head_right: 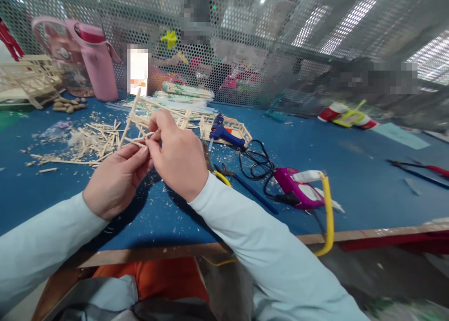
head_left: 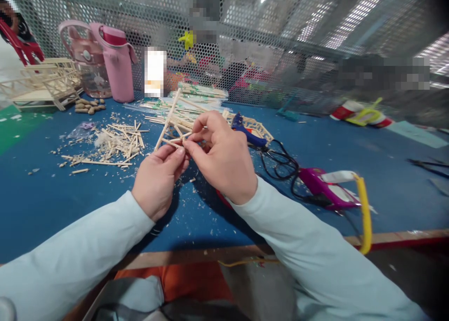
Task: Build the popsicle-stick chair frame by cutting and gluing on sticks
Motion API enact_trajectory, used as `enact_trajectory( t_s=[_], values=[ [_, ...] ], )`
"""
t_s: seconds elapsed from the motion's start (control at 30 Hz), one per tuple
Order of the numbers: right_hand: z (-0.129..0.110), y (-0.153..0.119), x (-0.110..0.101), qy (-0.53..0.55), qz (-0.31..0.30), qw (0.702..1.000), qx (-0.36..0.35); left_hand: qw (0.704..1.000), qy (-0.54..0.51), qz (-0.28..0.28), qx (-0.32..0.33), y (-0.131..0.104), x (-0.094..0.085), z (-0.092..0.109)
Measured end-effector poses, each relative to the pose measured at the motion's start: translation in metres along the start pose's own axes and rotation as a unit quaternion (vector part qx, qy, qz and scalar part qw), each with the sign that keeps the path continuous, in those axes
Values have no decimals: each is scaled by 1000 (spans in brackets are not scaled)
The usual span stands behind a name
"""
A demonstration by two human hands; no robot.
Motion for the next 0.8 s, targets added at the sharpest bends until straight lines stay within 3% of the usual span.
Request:
enact_trajectory(
  t_s=[0.8],
  values=[
    [3,1,4,42,-20,999,10,1000,22,3,22,-2,-4,-3]
  ],
)
Point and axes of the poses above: each hand's wrist, its own y-axis towards the middle knuckle, its own x-axis out of the palm, z = x × y, the point moved 5 cm from there along y, towards the middle knuckle, and after that the axes turned 4 degrees about -x, right-handed, at the moved point
